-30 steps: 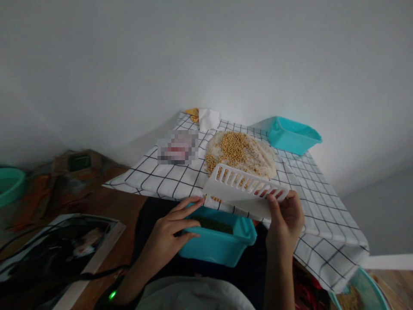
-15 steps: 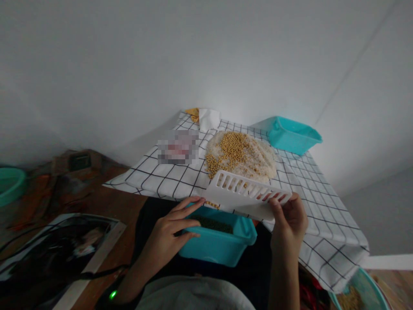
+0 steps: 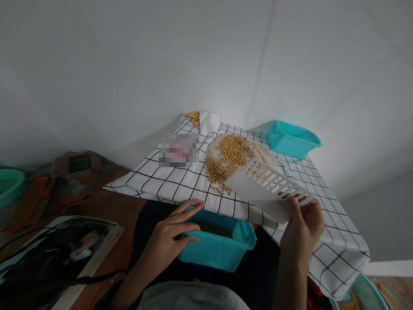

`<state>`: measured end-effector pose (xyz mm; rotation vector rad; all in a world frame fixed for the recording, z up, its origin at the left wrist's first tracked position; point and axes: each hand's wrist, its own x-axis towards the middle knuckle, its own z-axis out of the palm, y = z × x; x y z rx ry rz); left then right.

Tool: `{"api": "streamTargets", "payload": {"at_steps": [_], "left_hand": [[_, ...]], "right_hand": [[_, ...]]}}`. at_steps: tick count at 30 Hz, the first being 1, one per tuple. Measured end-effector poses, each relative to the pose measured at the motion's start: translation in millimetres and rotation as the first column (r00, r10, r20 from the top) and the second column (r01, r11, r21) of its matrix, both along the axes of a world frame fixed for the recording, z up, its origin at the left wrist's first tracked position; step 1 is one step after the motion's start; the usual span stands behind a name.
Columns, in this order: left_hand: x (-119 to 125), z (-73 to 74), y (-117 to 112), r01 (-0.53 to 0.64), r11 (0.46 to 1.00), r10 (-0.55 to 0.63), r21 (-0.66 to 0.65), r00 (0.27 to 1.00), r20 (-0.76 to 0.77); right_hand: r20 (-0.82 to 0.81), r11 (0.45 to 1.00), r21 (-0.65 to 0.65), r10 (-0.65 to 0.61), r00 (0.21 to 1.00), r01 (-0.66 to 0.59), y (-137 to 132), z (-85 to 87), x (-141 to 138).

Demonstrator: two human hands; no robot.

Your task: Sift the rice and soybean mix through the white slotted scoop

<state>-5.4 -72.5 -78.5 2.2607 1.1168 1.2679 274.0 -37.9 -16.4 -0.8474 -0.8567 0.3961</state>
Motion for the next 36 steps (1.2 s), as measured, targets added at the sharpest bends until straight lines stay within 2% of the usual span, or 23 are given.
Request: {"api": "streamTargets", "payload": {"at_steps": [5,10,16,23,29,36], "left_hand": [[0,-1.6,1,-0.007,1.0,0.007,0.02,1.0,0.003],[0,-2.5,1,0.001,1.0,-0.001,0.013,1.0,0.0],[0,-2.4,0,0.011,1.0,-0.011,0.011,1.0,0.023],[0,-3.1,1,0.012,1.0,-0.012,-0.003,1.0,0.018],[0,-4.1,1,0.005,1.0,-0.005,-0.011,1.0,0.001],[-1,-4.0,1,0.006,1.0,-0.006,-0.002,1.0,0.009]], "right_hand": [[0.053,1.0,0.023,0.019,0.998,-0.02,26,9.4,-16],[0.15,0.991,-0.043,0.132,0.98,-0.127,45,12.8,-27],[0.15,0.981,-0.104,0.177,0.973,-0.162,38,5.9,-30],[0.122,0.975,-0.115,0.206,0.971,-0.192,28,3.4,-29],[0.123,0.989,-0.079,0.133,0.983,-0.124,31,2.4,-31],[0.112,0.974,-0.074,0.221,0.969,-0.214,34,-0.9,-35]]}}
